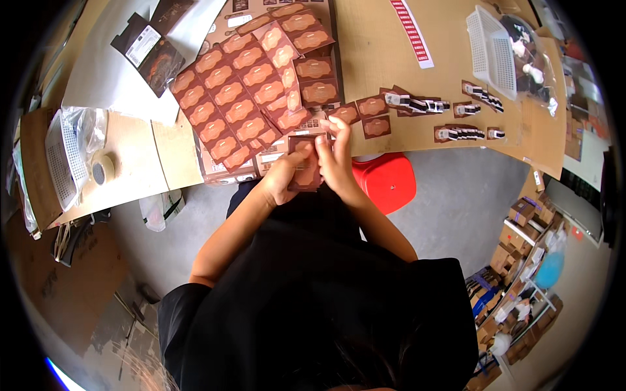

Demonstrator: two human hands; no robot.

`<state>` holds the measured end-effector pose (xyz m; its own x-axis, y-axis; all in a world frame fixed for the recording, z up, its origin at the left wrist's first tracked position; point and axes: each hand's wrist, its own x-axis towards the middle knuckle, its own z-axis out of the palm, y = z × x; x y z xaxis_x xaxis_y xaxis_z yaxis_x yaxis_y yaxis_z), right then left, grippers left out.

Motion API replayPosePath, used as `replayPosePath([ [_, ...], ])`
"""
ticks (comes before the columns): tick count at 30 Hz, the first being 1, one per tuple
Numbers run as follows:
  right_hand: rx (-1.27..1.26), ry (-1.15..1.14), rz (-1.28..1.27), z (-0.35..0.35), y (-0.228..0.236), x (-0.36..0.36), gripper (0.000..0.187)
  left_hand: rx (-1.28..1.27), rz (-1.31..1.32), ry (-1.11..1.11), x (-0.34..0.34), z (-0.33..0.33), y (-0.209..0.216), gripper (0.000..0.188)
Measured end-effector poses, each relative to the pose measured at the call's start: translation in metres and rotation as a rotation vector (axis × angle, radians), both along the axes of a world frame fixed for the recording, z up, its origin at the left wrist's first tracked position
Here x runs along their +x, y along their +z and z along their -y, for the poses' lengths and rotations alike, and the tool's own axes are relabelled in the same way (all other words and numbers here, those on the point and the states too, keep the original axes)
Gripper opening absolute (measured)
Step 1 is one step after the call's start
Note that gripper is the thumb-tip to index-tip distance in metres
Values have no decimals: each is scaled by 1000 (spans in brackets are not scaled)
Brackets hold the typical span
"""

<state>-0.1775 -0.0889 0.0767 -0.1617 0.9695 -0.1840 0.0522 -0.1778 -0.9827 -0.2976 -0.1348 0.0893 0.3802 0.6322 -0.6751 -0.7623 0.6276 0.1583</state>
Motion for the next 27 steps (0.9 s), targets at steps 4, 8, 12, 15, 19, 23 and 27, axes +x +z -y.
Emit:
replayPosePath([
  [4,527,135,595,-39,-60,68,44,-65,24,105,4,5,-4,20],
  [8,631,468,1033,-82,-83,117,68,21,-100,21,-1,8,-12,33],
  [12,603,894,1252,-106,-72,125,77,5,-52,-29,-8,13,-39,37],
  [15,698,1041,1297,-122,-61,130,89,-61,-71,-43,-7,19,-59,36],
  [19,696,1066,1261,-124,-69,135,94,-47,-190,-10,4,24,-58,35],
  [23,602,1019,1355,-122,-70,132,88,64,-167,80,12,28,-56,50],
  [27,468,1020,1326,-122,-76,138,79,11,-142,-36,9,26,-63,50],
])
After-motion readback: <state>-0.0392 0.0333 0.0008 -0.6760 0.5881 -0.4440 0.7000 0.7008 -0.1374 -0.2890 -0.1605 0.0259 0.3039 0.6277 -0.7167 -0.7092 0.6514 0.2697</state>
